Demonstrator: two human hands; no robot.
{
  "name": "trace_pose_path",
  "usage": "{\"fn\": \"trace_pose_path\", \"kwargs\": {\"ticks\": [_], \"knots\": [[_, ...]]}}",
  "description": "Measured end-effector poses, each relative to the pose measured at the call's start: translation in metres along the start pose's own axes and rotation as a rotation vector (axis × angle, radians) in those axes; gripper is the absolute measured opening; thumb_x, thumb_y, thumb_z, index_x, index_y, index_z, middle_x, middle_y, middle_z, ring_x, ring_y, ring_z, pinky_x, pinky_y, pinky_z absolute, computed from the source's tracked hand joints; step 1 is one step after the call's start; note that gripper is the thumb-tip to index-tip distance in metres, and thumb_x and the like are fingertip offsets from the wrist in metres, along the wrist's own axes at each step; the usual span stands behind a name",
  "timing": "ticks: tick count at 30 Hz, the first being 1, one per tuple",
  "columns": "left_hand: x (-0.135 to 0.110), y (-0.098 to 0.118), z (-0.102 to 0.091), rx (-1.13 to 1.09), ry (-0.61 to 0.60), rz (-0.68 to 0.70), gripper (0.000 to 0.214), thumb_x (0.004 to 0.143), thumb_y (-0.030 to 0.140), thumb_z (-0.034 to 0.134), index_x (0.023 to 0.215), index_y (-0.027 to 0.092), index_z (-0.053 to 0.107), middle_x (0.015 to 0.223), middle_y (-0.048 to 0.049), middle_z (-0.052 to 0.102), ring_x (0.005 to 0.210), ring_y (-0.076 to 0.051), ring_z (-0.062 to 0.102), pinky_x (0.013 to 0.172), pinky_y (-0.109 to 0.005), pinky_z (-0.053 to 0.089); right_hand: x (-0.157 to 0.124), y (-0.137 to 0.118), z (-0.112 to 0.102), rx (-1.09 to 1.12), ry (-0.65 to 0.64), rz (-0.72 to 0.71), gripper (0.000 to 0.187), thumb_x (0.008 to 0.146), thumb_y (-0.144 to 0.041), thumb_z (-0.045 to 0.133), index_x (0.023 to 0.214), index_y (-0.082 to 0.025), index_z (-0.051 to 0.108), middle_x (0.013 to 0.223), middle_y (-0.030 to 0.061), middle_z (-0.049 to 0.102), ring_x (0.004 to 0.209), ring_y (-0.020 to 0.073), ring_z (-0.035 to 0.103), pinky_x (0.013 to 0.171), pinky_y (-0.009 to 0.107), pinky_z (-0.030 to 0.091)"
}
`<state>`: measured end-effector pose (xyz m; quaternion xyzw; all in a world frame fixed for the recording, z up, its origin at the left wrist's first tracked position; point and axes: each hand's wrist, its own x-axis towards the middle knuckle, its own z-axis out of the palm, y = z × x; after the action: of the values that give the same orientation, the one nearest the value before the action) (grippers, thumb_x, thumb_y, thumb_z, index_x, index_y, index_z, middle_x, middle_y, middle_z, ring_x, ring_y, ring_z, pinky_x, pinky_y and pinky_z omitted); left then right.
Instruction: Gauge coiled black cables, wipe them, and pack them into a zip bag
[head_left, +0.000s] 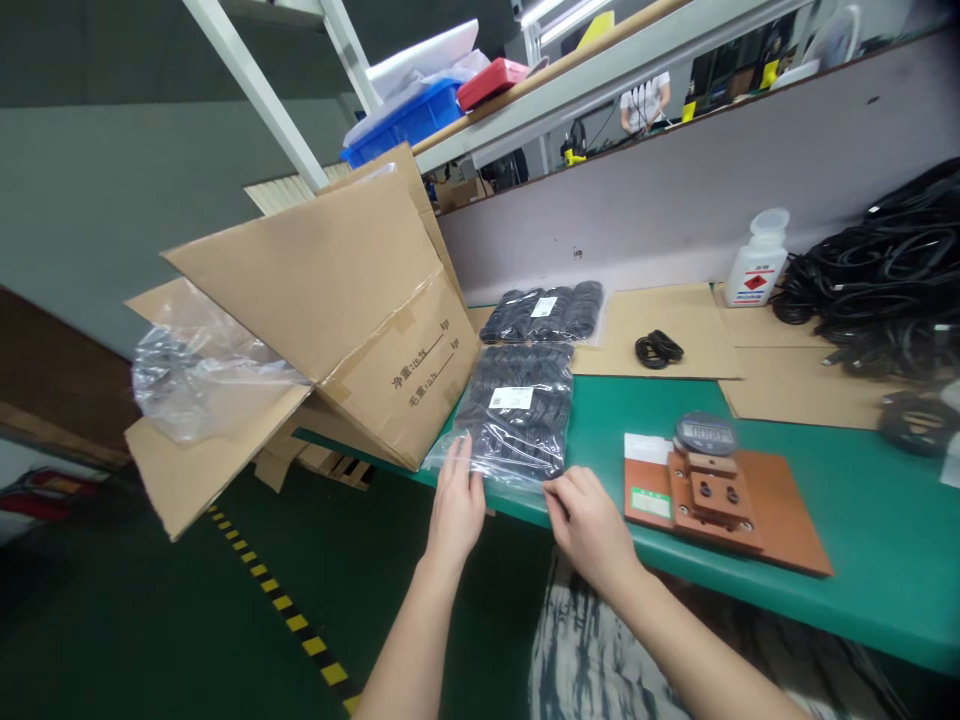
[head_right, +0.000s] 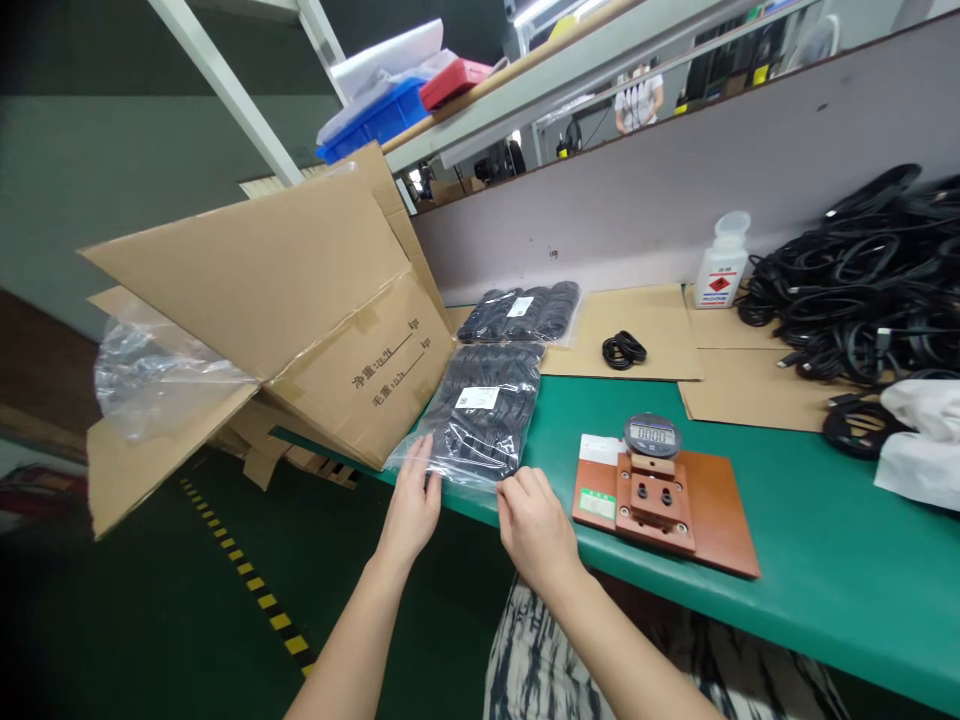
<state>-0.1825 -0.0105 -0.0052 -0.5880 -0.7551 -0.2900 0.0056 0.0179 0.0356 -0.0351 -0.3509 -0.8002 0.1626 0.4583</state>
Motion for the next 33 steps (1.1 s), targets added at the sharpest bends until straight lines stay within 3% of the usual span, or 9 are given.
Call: {"fn": "trace_pose_path", "kwargs": {"ticks": [4,9,15,24,30,33], "knots": [[-0.003,0.007,0.002,0.070,0.016,0.013,0.051,0.103,0.027,0.039,0.154,0.025,0.043,0.160,-0.0155,0.043,0.150,-0.035,0.035,0.117,-0.063,0.030,0.000,0.000,0.000,0.000,-0.002,-0.002,0.019,0.099,-0.012,0.048,0.086,-0.021,0.059,0.080,0.0061,0.058,0.081,0.0248,0.056,0.069,0.035,0.049],[0.001,0.010,0.010,0.105,-0.054,0.126,0.050,0.104,0.025,0.040,0.154,0.025,0.043,0.163,-0.0125,0.039,0.153,-0.032,0.029,0.122,-0.063,0.018,0.000,0.000,-0.001,0.002,-0.007,0.004,0.019,0.099,-0.013,0.048,0.087,-0.022,0.060,0.081,0.0060,0.058,0.081,0.0250,0.057,0.070,0.035,0.049],[0.006,0.005,0.013,0.134,-0.119,0.254,0.048,0.104,0.019,0.039,0.151,0.026,0.046,0.163,-0.0083,0.040,0.156,-0.028,0.022,0.125,-0.058,0.018,0.000,0.000,-0.001,0.008,-0.006,-0.001,0.018,0.099,-0.012,0.048,0.088,-0.020,0.061,0.082,0.0069,0.060,0.082,0.0252,0.057,0.070,0.035,0.050],[0.007,-0.003,0.013,0.201,-0.129,0.317,0.051,0.104,0.018,0.038,0.155,0.020,0.038,0.161,-0.0119,0.043,0.155,-0.029,0.024,0.124,-0.058,0.024,0.001,-0.001,-0.002,0.009,-0.002,0.008,0.020,0.099,-0.012,0.047,0.087,-0.020,0.061,0.081,0.0063,0.059,0.081,0.0248,0.057,0.069,0.035,0.050],[0.002,0.006,0.015,0.247,-0.111,0.355,0.054,0.105,0.021,0.039,0.158,0.017,0.030,0.167,-0.0161,0.028,0.157,-0.032,0.013,0.123,-0.063,0.022,0.002,-0.003,-0.002,0.026,0.025,0.012,0.020,0.099,-0.012,0.047,0.089,-0.020,0.063,0.083,0.0070,0.061,0.081,0.0247,0.059,0.071,0.036,0.054],[-0.004,0.014,0.018,0.261,-0.127,0.413,0.052,0.106,0.023,0.039,0.157,0.016,0.035,0.166,-0.0152,0.030,0.157,-0.033,0.011,0.123,-0.064,0.018,0.003,-0.004,-0.002,0.037,0.060,0.007,0.017,0.097,-0.012,0.050,0.092,-0.018,0.065,0.098,0.0126,0.065,0.097,0.0277,0.063,0.082,0.041,0.056]]}}
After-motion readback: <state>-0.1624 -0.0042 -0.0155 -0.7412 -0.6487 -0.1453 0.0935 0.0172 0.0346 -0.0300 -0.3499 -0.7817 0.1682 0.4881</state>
